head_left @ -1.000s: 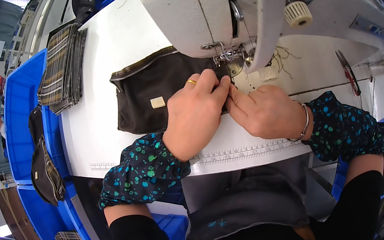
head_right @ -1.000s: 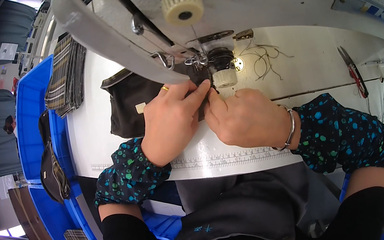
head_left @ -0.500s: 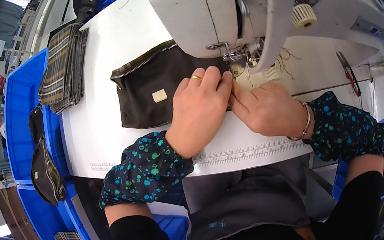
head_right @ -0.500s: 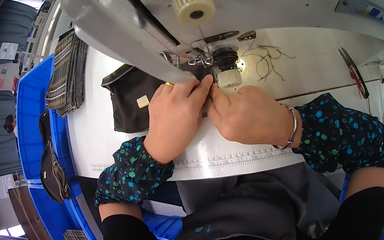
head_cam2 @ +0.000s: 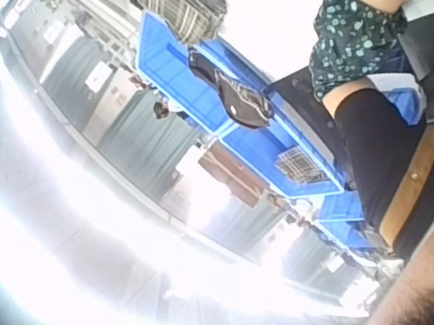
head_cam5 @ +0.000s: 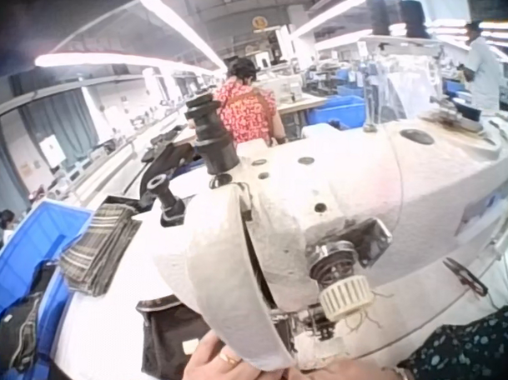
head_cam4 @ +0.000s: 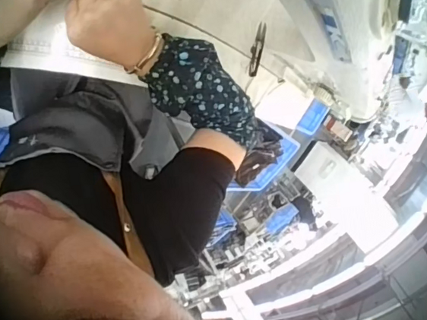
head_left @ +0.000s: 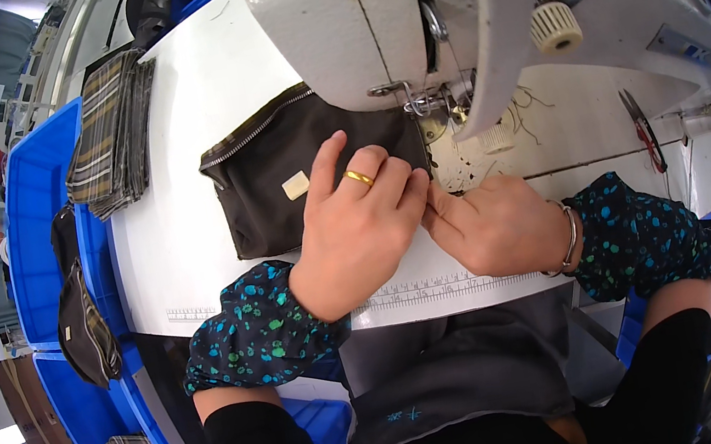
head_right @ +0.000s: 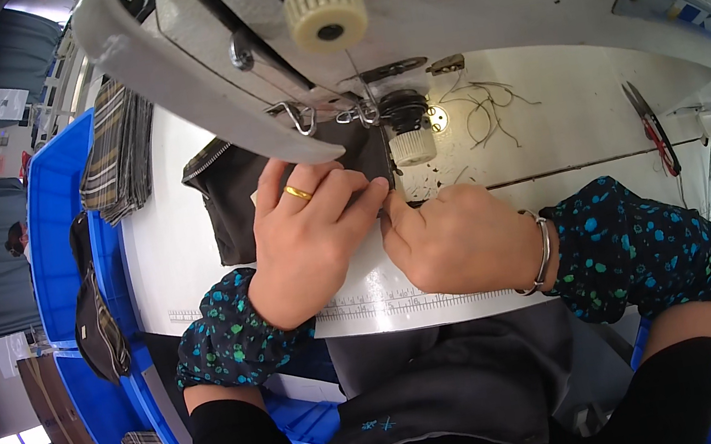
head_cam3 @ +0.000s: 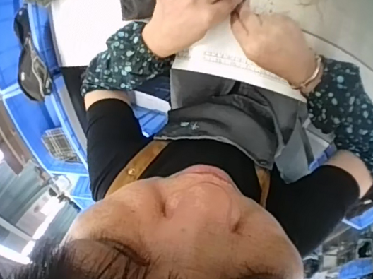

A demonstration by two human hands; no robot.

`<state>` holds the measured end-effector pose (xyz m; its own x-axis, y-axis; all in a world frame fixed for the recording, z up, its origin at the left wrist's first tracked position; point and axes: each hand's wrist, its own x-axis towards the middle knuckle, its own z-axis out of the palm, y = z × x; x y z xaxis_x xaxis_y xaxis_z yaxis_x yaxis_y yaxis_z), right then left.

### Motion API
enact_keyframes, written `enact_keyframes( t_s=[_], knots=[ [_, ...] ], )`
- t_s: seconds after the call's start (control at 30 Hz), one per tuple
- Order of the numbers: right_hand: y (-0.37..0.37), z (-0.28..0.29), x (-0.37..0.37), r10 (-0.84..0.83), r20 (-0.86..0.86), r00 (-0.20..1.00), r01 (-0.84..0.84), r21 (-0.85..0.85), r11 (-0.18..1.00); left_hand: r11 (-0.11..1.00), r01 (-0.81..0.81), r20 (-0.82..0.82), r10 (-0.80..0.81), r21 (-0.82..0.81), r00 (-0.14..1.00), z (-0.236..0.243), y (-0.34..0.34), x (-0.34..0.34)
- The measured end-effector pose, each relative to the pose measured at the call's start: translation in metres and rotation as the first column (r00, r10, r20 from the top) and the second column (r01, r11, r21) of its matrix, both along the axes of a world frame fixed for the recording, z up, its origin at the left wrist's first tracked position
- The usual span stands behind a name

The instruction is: The person operates an industrial sewing machine to stitch a zipper onto a dark fabric pouch. They guide the material under the needle, aligning the zipper tape with the fabric edge. After completing the seam, they remove the finished pouch and place it into a blue bin before picking up a new pouch to repeat the process.

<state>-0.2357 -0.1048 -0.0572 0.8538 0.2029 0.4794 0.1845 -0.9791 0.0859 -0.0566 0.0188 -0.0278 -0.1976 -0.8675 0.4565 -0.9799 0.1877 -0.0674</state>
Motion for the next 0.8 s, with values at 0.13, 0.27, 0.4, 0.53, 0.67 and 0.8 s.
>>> enact_keyframes(
  t_s=[0.13, 0.27, 0.4, 0.53, 0.67, 0.8],
  knots=[
    [0.001, 0.001, -0.001, 0.006, -0.009, 1.0, -0.006, 0.016, 1.0, 0.995, 0.029, -0.082, -0.021, 0.098, 0.996, -0.001, -0.002, 0.004],
    [0.001, -0.002, -0.001, -0.025, -0.007, 1.0, 0.026, 0.039, 0.999, 0.993, 0.039, -0.135, -0.023, 0.114, 0.991, -0.002, -0.006, 0.006],
    [-0.006, -0.001, 0.005, -0.087, -0.023, 0.996, 0.087, 0.007, 0.996, 0.997, 0.004, -0.158, 0.009, 0.08, 0.987, -0.009, -0.016, 0.015],
    [-0.011, -0.004, 0.012, -0.142, -0.012, 0.99, 0.142, 0.006, 0.99, 0.999, 0.003, -0.156, 0.004, 0.044, 0.988, -0.014, -0.023, 0.022],
    [-0.012, -0.004, 0.01, -0.135, -0.025, 0.99, 0.136, 0.014, 0.991, 0.999, -0.006, -0.173, 0.015, 0.05, 0.985, -0.013, -0.021, 0.022],
    [-0.011, -0.003, 0.007, -0.104, -0.016, 0.994, 0.104, 0.002, 0.995, 0.999, 0.001, -0.184, 0.007, 0.047, 0.983, -0.012, -0.018, 0.021]
  ],
)
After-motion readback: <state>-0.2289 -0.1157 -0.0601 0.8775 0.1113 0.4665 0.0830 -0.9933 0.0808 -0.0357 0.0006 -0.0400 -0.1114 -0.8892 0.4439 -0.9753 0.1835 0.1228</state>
